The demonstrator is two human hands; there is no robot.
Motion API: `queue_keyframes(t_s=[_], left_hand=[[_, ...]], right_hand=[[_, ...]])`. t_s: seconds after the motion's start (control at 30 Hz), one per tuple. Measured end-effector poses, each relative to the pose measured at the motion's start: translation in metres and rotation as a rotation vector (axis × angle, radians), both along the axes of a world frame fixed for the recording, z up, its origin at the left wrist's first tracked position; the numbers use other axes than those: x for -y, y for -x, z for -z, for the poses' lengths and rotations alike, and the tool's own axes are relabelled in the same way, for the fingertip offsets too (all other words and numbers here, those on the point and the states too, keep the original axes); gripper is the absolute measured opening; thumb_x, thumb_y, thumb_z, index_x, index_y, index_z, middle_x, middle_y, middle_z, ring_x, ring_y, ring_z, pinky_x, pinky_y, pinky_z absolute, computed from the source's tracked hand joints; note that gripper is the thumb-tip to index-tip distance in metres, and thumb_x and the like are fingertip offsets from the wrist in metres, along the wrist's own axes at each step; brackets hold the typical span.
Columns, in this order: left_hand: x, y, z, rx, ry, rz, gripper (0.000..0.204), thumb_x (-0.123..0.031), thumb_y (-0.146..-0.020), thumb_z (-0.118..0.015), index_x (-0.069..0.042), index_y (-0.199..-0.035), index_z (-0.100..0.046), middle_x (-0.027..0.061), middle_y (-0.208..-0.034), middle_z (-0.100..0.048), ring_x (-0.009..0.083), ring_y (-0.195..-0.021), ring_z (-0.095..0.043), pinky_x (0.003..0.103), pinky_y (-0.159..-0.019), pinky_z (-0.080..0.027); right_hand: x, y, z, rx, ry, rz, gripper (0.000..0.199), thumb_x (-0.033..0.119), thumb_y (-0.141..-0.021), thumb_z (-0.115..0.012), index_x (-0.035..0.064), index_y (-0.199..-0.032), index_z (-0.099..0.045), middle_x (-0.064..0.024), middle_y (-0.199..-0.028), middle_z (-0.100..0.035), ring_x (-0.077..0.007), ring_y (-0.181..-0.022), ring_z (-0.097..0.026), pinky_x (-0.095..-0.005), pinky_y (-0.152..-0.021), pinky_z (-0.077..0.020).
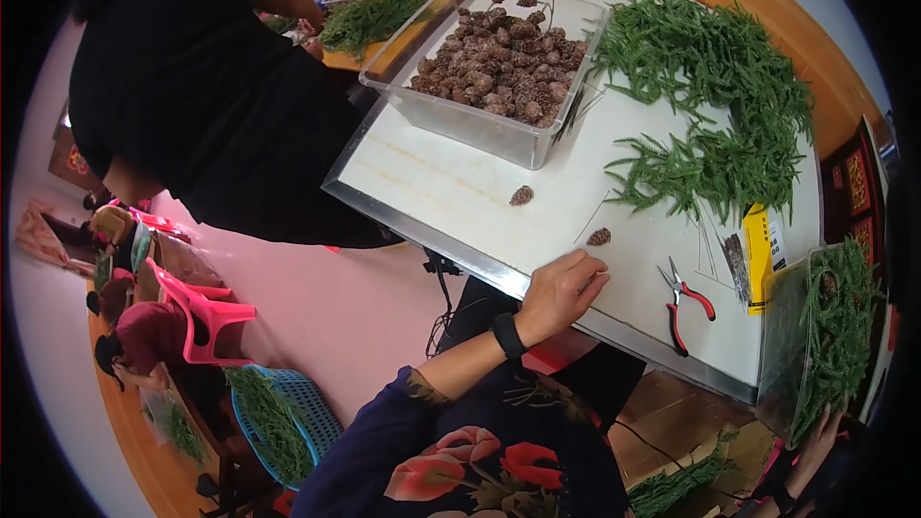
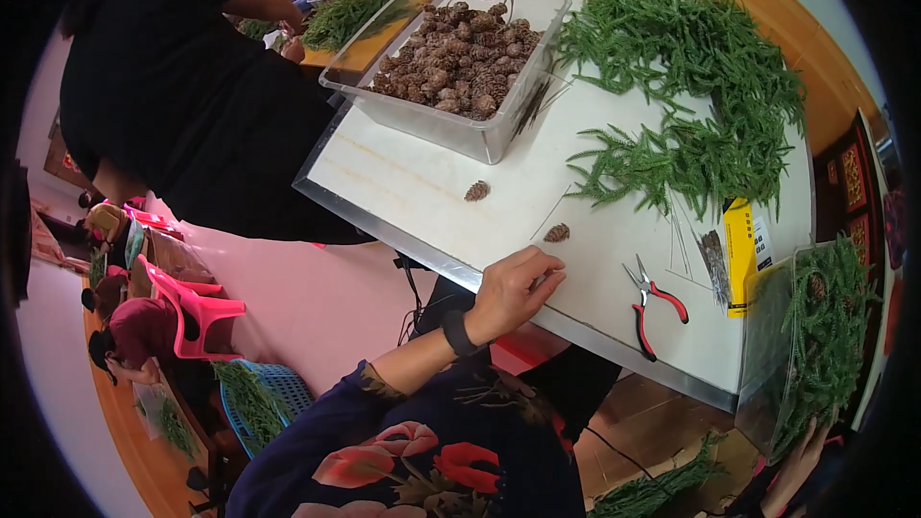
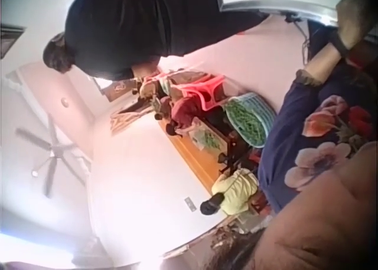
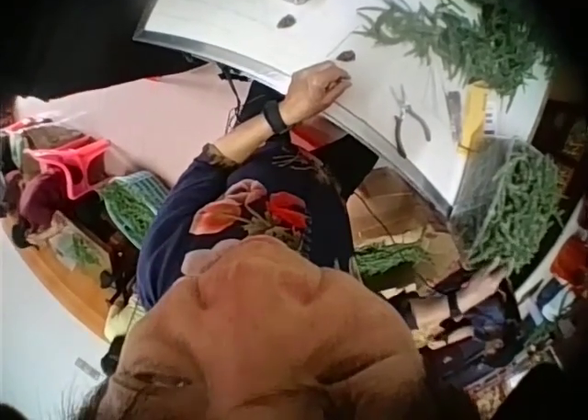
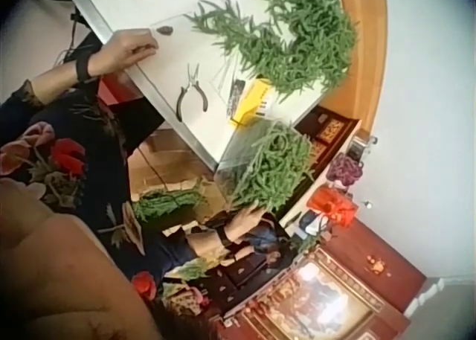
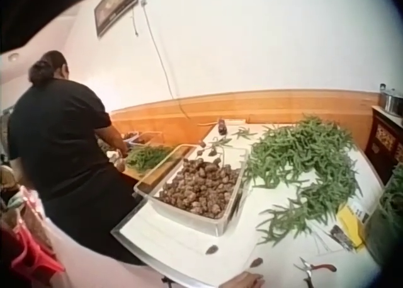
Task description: Trimming green sprigs with snips and sorting small organic objects into containers on a production floor.
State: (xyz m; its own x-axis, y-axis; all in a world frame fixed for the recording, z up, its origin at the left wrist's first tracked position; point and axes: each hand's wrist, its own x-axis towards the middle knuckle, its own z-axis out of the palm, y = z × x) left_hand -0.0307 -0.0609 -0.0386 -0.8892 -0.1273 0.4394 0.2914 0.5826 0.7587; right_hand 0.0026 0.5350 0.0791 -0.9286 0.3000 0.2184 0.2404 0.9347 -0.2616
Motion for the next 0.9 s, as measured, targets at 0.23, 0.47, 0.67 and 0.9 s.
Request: queue_keyframes(t_s=[0.23, 0.47, 0.67, 0.9], left_hand=[[-0.001, -0.001, -0.003, 0.041, -0.008, 0.004, 0.009, -0.009, -0.082, -0.068, -0.004, -0.086, -0.062, 0.0087, -0.074, -0.056, 0.0261, -0.061, -0.057, 0.035, -0.055, -0.046], [-0.001, 0.000, 0.003, 0.022, -0.014, 0.002, 0.009, -0.009, -0.081, -0.068, -0.005, -0.087, -0.064, 0.0086, -0.074, -0.058, 0.0247, -0.060, -0.057, 0.033, -0.054, -0.046], [-0.003, 0.001, 0.009, 0.010, -0.027, 0.008, 0.008, -0.009, -0.081, -0.068, -0.005, -0.087, -0.065, 0.0086, -0.073, -0.059, 0.0216, -0.059, -0.057, 0.032, -0.053, -0.046], [-0.003, -0.001, 0.008, 0.070, -0.005, 0.004, 0.008, -0.010, -0.081, -0.067, -0.006, -0.087, -0.064, 0.0096, -0.077, -0.060, 0.0272, -0.068, -0.061, 0.036, -0.058, -0.049]], right_hand=[[-0.024, 0.004, 0.018, 0.104, -0.024, -0.023, 0.049, 0.024, -0.101, -0.043, -0.0055, -0.139, -0.037, -0.0241, -0.140, -0.044, -0.0337, -0.128, -0.044, -0.0340, -0.103, -0.0350], [-0.026, 0.006, 0.034, 0.110, -0.047, -0.098, 0.044, 0.019, -0.100, -0.044, -0.0096, -0.134, -0.041, -0.0279, -0.130, -0.052, -0.0366, -0.121, -0.050, -0.0357, -0.099, -0.0384], [0.013, 0.003, 0.008, 0.127, -0.083, -0.002, 0.045, 0.022, -0.099, -0.046, -0.0060, -0.135, -0.041, -0.0253, -0.131, -0.051, -0.0360, -0.126, -0.047, -0.0357, -0.100, -0.0373], [0.083, -0.020, -0.027, -0.134, 0.010, -0.011, 0.051, 0.026, -0.098, -0.052, 0.0023, -0.141, -0.040, -0.0186, -0.140, -0.046, -0.0271, -0.132, -0.042, -0.0323, -0.105, -0.0332]])
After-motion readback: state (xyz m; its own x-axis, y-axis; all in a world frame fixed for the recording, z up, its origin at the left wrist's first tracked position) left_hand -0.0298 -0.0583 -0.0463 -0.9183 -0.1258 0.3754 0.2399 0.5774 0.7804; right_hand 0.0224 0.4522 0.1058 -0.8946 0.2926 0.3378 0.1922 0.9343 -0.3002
